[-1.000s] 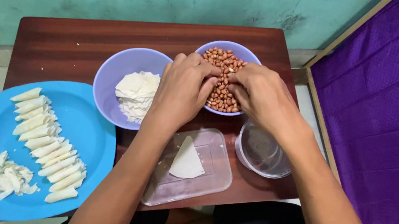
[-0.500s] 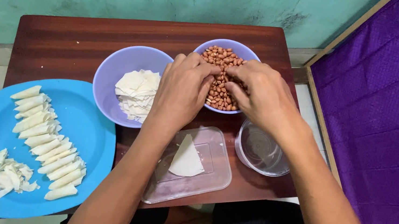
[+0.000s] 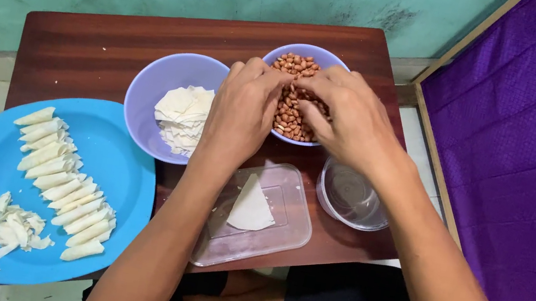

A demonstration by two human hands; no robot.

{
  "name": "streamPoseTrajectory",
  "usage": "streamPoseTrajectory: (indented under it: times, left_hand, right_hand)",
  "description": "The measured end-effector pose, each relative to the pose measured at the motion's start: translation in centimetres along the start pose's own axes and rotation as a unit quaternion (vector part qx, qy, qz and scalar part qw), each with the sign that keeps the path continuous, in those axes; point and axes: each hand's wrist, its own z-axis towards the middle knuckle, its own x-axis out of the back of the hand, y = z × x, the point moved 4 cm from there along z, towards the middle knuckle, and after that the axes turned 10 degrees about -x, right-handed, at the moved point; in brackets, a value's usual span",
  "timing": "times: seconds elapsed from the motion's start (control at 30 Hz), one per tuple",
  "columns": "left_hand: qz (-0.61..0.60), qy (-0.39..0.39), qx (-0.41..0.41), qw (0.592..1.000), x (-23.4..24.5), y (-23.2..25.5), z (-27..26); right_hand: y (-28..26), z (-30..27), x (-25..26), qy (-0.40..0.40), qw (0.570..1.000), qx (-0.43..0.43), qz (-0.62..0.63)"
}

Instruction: Wrapping peanuts in small pieces of dough to prepare snacks.

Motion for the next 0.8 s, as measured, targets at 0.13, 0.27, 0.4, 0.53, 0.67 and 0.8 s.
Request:
streamPoseTrajectory:
  times: [0.13, 0.27, 0.4, 0.53, 0.67, 0.8]
  left_hand:
    - [-0.004, 0.007, -0.006, 1.0, 0.3, 0.2, -0.1]
    - [-0.01, 0.006, -0.004, 1.0, 0.4, 0.4, 0.0]
    - [-0.005, 0.006, 0.0, 1.0, 0.4, 0.4, 0.0]
    - [0.003, 0.003, -0.002, 1.0, 0.1, 0.2, 0.0]
    - [-0.003, 0.0, 0.0, 1.0, 0.1, 0.3, -0.1]
    - [-0.009, 0.004, 0.001, 1.0, 0.0, 0.1, -0.2]
  right_hand:
    - [1.2, 0.4, -2.5, -0.002, 1.0, 0.021, -0.005]
    - [2.8, 0.4, -1.7, 0.02, 1.0, 0.02, 0.012]
    - [1.1, 0.0, 0.3, -0.002, 1.0, -0.012, 0.012]
    - [1.8, 1.0, -1.0, 0.013, 1.0, 0.0, -0.016]
    - [1.9, 1.3, -2.3, 0.008, 1.0, 0.017, 0.016]
    - [2.9, 1.0, -2.2, 0.028, 0.998, 0.016, 0.062]
